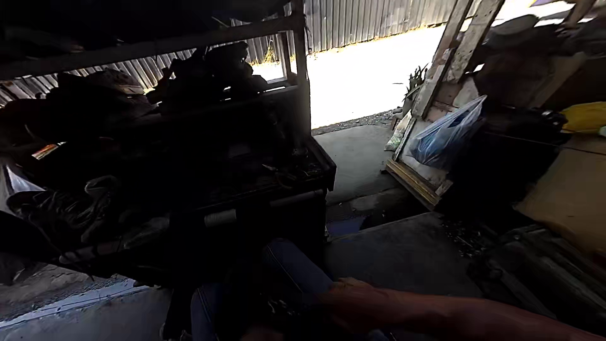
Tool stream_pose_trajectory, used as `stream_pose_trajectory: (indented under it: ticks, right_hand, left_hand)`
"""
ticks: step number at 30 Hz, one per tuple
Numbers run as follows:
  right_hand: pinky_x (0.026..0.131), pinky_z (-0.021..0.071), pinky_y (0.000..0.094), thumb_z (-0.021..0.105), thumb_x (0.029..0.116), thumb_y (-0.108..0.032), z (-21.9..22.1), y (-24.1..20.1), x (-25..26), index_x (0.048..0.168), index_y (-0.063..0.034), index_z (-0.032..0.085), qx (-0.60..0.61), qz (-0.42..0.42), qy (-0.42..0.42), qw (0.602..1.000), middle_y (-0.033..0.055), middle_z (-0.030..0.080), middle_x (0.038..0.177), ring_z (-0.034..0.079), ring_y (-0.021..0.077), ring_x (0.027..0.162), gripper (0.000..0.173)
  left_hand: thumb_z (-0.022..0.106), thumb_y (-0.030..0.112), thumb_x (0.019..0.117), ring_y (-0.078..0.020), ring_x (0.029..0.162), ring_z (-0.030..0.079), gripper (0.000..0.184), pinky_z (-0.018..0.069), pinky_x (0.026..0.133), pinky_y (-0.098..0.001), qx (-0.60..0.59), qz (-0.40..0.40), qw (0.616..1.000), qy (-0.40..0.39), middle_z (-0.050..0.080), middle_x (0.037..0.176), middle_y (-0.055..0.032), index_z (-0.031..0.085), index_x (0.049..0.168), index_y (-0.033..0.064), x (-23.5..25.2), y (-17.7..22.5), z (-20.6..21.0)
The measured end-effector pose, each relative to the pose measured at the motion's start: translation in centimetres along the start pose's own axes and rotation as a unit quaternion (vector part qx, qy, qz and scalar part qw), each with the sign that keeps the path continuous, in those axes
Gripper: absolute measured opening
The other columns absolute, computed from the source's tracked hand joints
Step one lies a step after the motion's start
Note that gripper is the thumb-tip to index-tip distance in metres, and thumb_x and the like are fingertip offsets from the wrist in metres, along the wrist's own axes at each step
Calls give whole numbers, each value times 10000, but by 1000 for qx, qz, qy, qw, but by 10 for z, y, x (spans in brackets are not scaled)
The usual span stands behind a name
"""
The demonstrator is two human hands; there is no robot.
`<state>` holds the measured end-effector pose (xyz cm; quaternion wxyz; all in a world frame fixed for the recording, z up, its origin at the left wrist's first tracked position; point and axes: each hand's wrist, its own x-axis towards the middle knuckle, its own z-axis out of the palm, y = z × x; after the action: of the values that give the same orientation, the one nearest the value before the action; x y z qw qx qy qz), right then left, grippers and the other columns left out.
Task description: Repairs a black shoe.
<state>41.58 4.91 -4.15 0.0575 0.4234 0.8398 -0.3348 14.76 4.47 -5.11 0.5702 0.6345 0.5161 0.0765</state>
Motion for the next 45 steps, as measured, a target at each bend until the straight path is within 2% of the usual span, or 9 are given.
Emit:
stream_pose_trajectory:
  ticks: [6,14,21,27,30,33,35,37,45]
  right_hand:
    - [651,551,566,423,1082,-487,15,21,-23,1115,-170,671,13,17,154,988,91,665,743,692,309,718,404]
    - [524,480,311,501,1078,-261,-4,85,-44,1046,-68,708,129,124,434,883,17,605,718,532,97,553,285]
    - [426,435,201,452,1075,-290,2,54,-51,1228,-159,678,540,34,178,822,-34,525,608,476,50,455,303]
    - [564,429,291,542,1050,-422,2,40,-47,946,-109,681,277,-52,-81,956,-22,576,726,522,68,617,357]
    - [523,407,298,513,1042,-525,5,37,-46,818,-143,668,198,31,68,977,-45,524,632,494,66,559,470]
    - [506,399,255,578,1028,-407,12,30,-38,710,-149,627,143,44,231,961,-66,521,618,490,36,548,412]
    - [590,499,264,633,981,-310,17,28,-34,890,-135,737,144,45,226,963,-40,644,754,583,48,643,223]
    - [693,548,277,631,982,-263,23,27,-31,1150,-129,762,174,20,167,970,2,688,904,629,74,758,251]
    - [587,485,158,647,960,-287,3,42,-56,854,-156,680,486,-106,115,860,-38,646,1153,576,-19,761,172]
  left_hand:
    - [717,109,867,9,911,618,188,521,859,-256,36,-13,999,13,687,945,36,718,1049,63,5,9,-6]
    - [707,90,875,93,938,612,177,516,883,-159,-14,34,998,46,689,951,107,702,1052,90,6,-17,-4]
    - [666,139,887,0,1026,668,224,558,959,-263,83,143,974,153,734,1041,7,703,1091,54,-2,-40,-18]
    - [490,154,961,-130,915,637,294,527,812,-334,202,131,928,283,684,957,-66,766,1035,86,-49,-65,-60]
    - [495,200,974,-41,855,595,299,481,741,-208,213,97,920,313,656,937,-14,771,1056,121,-69,-75,-66]
    - [488,237,972,-158,913,624,317,501,794,-354,278,65,893,349,670,981,-58,778,1066,149,-76,-74,-61]
    - [495,260,980,-309,1058,625,333,470,911,-529,298,67,881,362,678,1101,-151,774,1090,114,-78,-64,-57]
    - [524,316,1005,-232,1077,626,331,500,912,-430,264,98,892,355,680,1142,-125,769,1105,118,-75,-49,-49]
    - [645,142,926,35,966,670,131,576,909,-238,-7,128,985,113,732,986,81,715,1034,126,-2,-43,-14]
